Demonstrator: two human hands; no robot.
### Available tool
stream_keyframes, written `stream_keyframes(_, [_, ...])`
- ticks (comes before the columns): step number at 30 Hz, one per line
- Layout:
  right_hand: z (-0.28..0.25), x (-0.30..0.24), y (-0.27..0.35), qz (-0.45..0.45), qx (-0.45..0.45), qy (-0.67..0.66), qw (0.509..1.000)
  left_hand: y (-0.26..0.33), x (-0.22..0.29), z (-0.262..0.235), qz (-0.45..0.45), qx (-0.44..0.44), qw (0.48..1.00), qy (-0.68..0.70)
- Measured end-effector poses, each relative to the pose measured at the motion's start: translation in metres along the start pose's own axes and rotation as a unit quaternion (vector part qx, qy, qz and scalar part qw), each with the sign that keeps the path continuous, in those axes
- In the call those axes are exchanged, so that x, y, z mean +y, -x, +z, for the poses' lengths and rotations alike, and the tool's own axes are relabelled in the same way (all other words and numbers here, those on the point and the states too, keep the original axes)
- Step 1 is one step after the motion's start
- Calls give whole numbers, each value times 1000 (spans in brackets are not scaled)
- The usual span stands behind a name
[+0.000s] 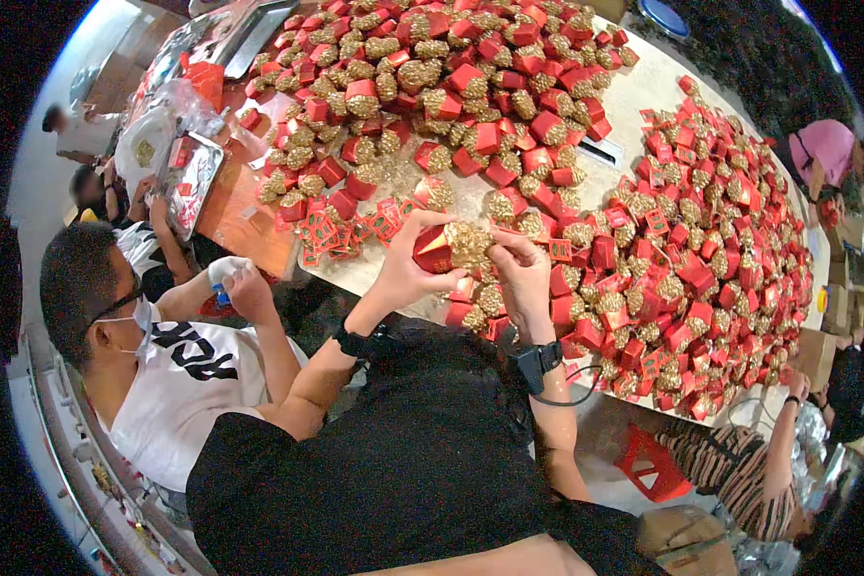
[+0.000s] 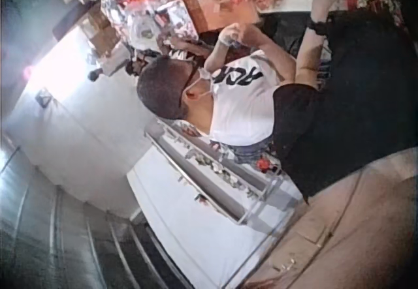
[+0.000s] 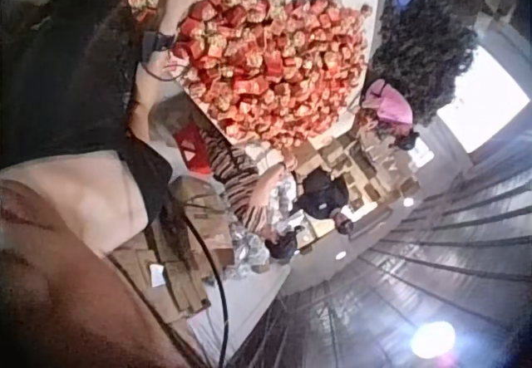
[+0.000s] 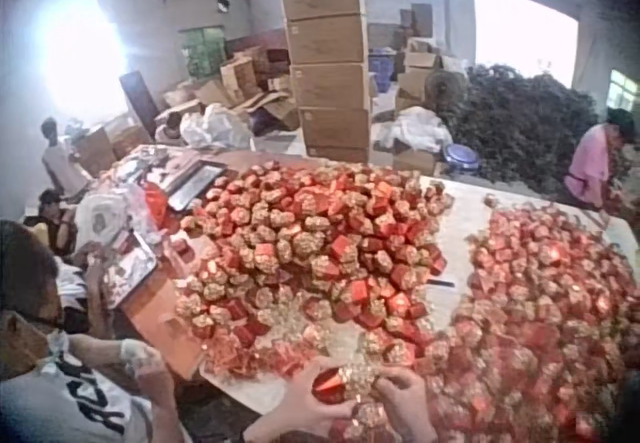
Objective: Manually attaching tags to small red and gold decorative boxes on a factory production table.
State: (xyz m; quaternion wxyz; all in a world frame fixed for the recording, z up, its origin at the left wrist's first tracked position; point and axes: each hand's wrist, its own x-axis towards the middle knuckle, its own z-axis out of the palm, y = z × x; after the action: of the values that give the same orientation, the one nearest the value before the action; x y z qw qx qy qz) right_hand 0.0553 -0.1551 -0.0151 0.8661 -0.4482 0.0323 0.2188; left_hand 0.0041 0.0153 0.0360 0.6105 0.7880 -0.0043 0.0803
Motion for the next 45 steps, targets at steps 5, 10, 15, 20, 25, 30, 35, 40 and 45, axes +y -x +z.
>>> stream_keyframes(5, [6,-14,6,-10,-11,52,999,6,-2,1,15,1,1000,-24])
stream_keyframes(10, [17,-27,11,-9,-54,135,989,10,-2,0,20,16,999,-43])
stream_keyframes(15, [8,-21,7,-47,-55,203,977,11,-3,-2,5,18,999,-37])
stream_keyframes(20, [4,-22,2,-46,-64,207,975,12,-6,-2,33,11,998,-49])
stream_keyframes(25, [-8,-15,1,-27,-65,183,981,13,-11,-3,61,-9,997,-49])
stream_keyframes(30, [-7,-22,5,-15,-78,208,975,15,-13,-3,45,-68,996,-20])
stream_keyframes(35, [-23,-18,6,17,-106,308,945,13,-13,-7,105,-126,985,-48])
stream_keyframes(40, [-11,-23,13,33,-100,366,925,17,-21,-9,94,-179,977,-67])
stream_keyframes(45, [-21,-2,14,36,-100,310,945,34,-37,2,107,-128,986,-27])
